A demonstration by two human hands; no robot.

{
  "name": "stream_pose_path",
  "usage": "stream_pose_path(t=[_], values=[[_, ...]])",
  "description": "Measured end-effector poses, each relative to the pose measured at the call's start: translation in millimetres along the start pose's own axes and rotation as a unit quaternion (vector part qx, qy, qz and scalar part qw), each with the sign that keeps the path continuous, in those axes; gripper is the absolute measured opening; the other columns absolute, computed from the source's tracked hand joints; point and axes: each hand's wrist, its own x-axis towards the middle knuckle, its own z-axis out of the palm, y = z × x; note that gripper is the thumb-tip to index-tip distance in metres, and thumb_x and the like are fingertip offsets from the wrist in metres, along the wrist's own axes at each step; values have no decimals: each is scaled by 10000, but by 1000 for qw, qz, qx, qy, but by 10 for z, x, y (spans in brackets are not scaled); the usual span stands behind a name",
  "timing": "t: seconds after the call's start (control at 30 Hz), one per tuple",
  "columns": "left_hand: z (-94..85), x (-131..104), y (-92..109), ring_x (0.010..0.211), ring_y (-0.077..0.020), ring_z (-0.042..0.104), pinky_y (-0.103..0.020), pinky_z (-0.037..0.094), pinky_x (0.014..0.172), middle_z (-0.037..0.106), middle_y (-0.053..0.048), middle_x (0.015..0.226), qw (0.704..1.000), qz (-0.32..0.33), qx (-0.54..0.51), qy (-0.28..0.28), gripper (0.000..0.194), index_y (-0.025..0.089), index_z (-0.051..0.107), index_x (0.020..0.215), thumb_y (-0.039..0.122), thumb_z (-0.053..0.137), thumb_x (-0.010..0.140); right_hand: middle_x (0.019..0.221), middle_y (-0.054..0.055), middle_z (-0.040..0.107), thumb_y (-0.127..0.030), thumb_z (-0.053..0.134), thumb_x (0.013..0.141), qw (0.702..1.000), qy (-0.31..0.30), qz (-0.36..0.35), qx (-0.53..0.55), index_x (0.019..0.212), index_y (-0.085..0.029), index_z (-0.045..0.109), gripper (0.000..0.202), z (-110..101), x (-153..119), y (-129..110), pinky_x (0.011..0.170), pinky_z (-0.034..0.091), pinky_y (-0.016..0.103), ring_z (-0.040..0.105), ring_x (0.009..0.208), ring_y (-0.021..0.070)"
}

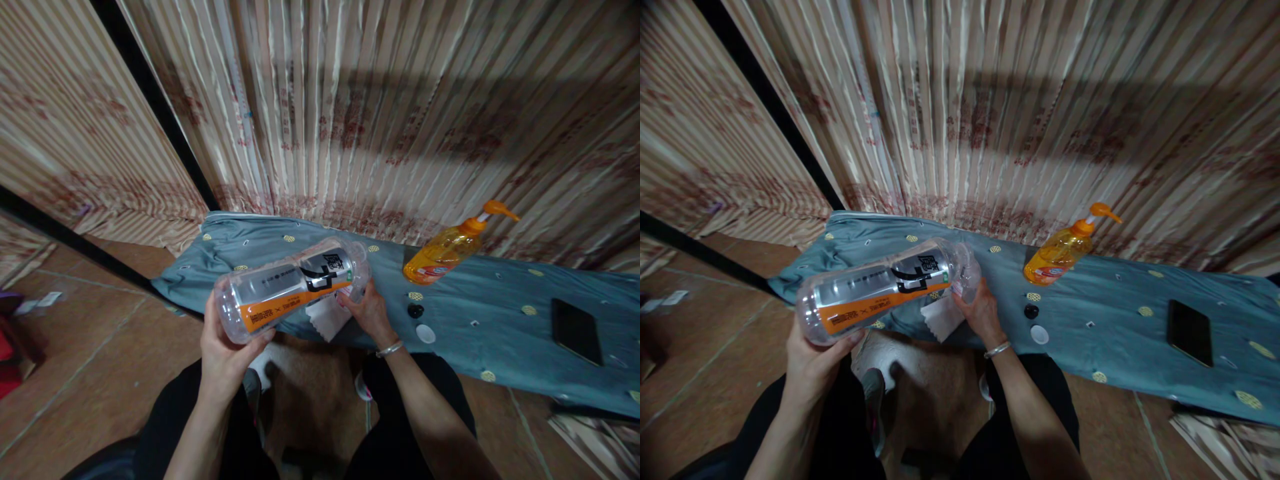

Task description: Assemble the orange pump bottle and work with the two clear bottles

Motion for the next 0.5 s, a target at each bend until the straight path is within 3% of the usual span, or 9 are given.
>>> stream_pose_path(t=[0.23, 0.5], values=[[-35, -11, -22, 1458, -465, 655, -562, 558, 1208, 722, -189, 1476, 1000, 7, 7, -4, 1058, 194, 649, 1426, 392, 1095, 487, 1123, 158, 805, -479, 806, 856, 1000, 6, 2, -20, 1283, -227, 609, 534, 29, -3, 29, 912, 699, 575, 825, 1026, 388], [-75, -6, -75, 1457, -461, 655, -571, 529, 1236, 739, -172, 1420, 1000, 12, 14, -13, 1017, 186, 663, 1423, 372, 1097, 523, 1153, 183, 804, -535, 819, 855, 1000, -6, 8, -27, 1270, -204, 589, 579, 5, 1, -4, 947, 690, 577, 819, 1048, 388]])
